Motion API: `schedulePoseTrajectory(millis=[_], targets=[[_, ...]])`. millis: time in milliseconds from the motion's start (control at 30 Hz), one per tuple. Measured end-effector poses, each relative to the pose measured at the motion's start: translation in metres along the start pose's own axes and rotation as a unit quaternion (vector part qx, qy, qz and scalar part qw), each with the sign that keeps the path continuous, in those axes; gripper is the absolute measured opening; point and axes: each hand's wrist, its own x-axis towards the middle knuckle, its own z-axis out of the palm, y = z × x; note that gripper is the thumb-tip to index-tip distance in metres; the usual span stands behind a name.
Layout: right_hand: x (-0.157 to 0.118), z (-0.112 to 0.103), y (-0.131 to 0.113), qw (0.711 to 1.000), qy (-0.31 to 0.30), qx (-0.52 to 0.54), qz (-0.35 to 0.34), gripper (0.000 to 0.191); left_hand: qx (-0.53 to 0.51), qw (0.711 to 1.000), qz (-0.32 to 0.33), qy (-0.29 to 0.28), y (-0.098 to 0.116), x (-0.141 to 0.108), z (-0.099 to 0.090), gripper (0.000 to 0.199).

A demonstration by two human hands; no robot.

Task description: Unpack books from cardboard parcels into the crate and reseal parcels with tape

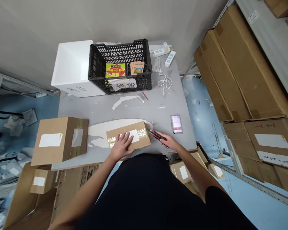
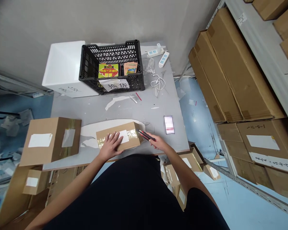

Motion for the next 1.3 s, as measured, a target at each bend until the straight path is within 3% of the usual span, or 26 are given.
schedulePoseTrajectory(millis=[367, 567, 800, 1000, 1300], targets=[[-0.020, 0.010, 0.013, 0.999, 0.015, 0.000, 0.040, 0.064, -0.003, 1.000, 0.002, 0.006, 0.000, 0.000, 0.001, 0.079], [-0.017, -0.004, 0.005, 1.000, 0.008, -0.011, 0.005, 0.062, -0.004, 1.000, 0.003, -0.001, 0.001, 0.000, -0.001, 0.079], [-0.003, -0.006, -0.005, 0.998, 0.059, 0.003, -0.007, 0.063, -0.008, 1.000, 0.001, -0.012, 0.001, -0.002, -0.002, 0.079], [0.008, 0.006, -0.011, 0.999, 0.047, 0.017, -0.007, 0.063, -0.009, 1.000, -0.004, -0.013, 0.000, -0.002, -0.002, 0.079], [-0.002, 0.001, 0.010, 1.000, 0.001, 0.022, -0.006, 0.065, -0.010, 1.000, -0.013, -0.016, -0.001, 0.002, -0.002, 0.079]])
